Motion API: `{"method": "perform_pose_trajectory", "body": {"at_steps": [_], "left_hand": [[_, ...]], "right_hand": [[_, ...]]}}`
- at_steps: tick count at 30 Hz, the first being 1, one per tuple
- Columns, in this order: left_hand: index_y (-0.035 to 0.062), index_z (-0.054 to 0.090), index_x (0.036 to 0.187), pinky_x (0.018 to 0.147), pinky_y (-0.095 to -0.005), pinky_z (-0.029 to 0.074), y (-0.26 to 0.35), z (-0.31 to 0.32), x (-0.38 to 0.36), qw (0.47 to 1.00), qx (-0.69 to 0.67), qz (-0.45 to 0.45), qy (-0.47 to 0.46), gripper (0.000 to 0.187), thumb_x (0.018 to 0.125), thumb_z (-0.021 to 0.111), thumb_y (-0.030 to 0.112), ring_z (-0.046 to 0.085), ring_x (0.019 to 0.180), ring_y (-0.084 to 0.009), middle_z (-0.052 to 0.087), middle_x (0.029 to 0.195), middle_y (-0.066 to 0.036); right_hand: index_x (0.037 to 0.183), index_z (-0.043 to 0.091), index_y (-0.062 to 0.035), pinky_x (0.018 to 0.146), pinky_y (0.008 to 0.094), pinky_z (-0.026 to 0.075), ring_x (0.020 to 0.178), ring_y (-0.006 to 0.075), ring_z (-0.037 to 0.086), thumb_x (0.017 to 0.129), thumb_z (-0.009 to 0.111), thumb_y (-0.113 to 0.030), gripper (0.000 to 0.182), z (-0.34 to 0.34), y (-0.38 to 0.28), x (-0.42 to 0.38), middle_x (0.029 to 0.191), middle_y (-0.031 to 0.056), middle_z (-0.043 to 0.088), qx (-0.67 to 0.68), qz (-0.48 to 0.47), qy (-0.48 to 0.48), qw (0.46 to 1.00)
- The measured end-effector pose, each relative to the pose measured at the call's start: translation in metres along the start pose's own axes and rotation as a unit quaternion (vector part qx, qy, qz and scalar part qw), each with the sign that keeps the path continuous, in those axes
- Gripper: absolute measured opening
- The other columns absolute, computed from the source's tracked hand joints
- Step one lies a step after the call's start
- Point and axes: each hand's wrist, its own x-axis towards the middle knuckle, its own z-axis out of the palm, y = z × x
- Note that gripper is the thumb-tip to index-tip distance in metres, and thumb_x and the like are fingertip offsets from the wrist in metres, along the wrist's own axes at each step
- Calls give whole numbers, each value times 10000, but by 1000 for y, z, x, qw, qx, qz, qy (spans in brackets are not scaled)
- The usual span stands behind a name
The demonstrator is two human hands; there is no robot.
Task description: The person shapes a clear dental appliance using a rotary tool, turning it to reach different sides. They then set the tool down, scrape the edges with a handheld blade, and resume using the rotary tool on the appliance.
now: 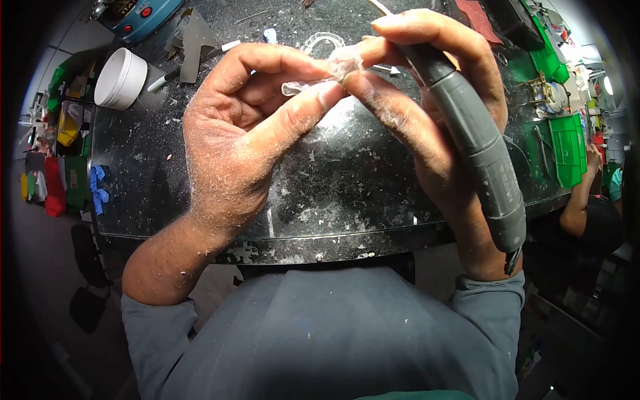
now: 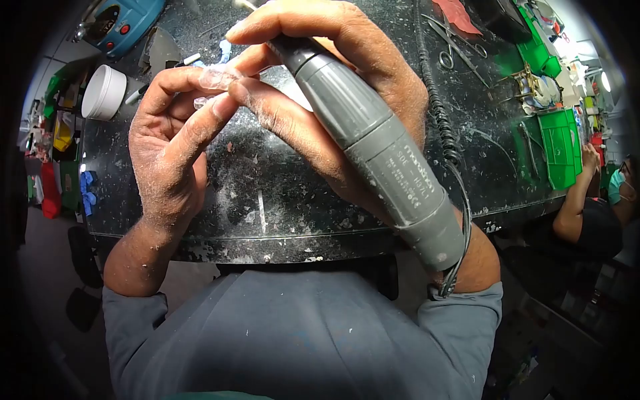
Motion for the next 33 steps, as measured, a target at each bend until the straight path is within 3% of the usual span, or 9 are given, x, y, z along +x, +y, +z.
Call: {"method": "perform_pose_trajectory", "body": {"at_steps": [6,8,12,19,22,25,29,31,33], "left_hand": [[-30,539,1148,966,-331,490,3,-1,-2,1000,19,-1,4,291,869,625,-33,655,1021,-180,686,1016,-137],[-40,530,1170,972,-341,491,4,-1,-2,1000,8,-11,4,313,871,623,-28,655,1030,-187,688,1013,-144],[-69,499,1237,977,-368,496,2,-2,-1,1000,-1,2,-17,379,889,609,33,639,1075,-220,655,1090,-180],[-97,528,1203,967,-454,526,-1,-6,4,998,0,49,-50,357,933,535,137,626,1097,-251,600,1149,-212],[-109,511,1213,977,-449,523,2,-7,6,998,-6,34,-42,374,941,513,148,620,1109,-262,596,1158,-208],[-114,496,1227,1006,-442,497,3,-7,6,996,-82,8,-35,388,940,512,147,612,1127,-271,588,1177,-216],[-115,481,1243,1038,-437,462,1,-9,6,997,-28,40,-62,406,921,538,125,608,1139,-275,594,1187,-228],[-108,479,1253,1055,-442,437,6,-8,5,999,-9,-6,-54,428,891,575,99,603,1147,-278,609,1175,-234],[-98,470,1273,1037,-427,457,3,-6,4,998,-36,9,-51,451,862,600,37,611,1136,-273,626,1158,-230]], "right_hand": [[1156,498,-14,960,411,485,993,264,657,804,712,46,416,2,-6,0,987,133,615,-17,-1,-27,1000],[1173,521,-9,875,301,514,926,173,656,788,728,63,443,10,-8,1,1009,132,649,100,-76,47,991],[1168,522,-9,876,314,518,932,189,657,787,731,57,440,4,-5,-1,1002,136,646,-19,-15,37,999],[1165,527,-6,867,303,512,924,178,651,800,720,40,416,3,-1,-3,996,129,645,14,13,54,998],[1164,528,-4,863,299,510,921,173,649,806,715,33,406,3,0,-3,994,126,645,28,27,66,997],[1163,530,-3,859,294,507,917,169,647,811,710,26,396,4,2,-3,991,123,645,46,49,78,995],[1161,533,-1,854,288,504,913,163,644,819,704,17,383,7,1,-3,988,119,645,94,96,97,986],[1160,534,0,851,285,502,910,160,642,823,701,13,377,9,-4,-3,986,117,645,137,129,111,976],[1159,536,1,849,282,500,908,157,641,826,697,8,370,11,-9,-3,985,115,645,181,164,122,962]]}}
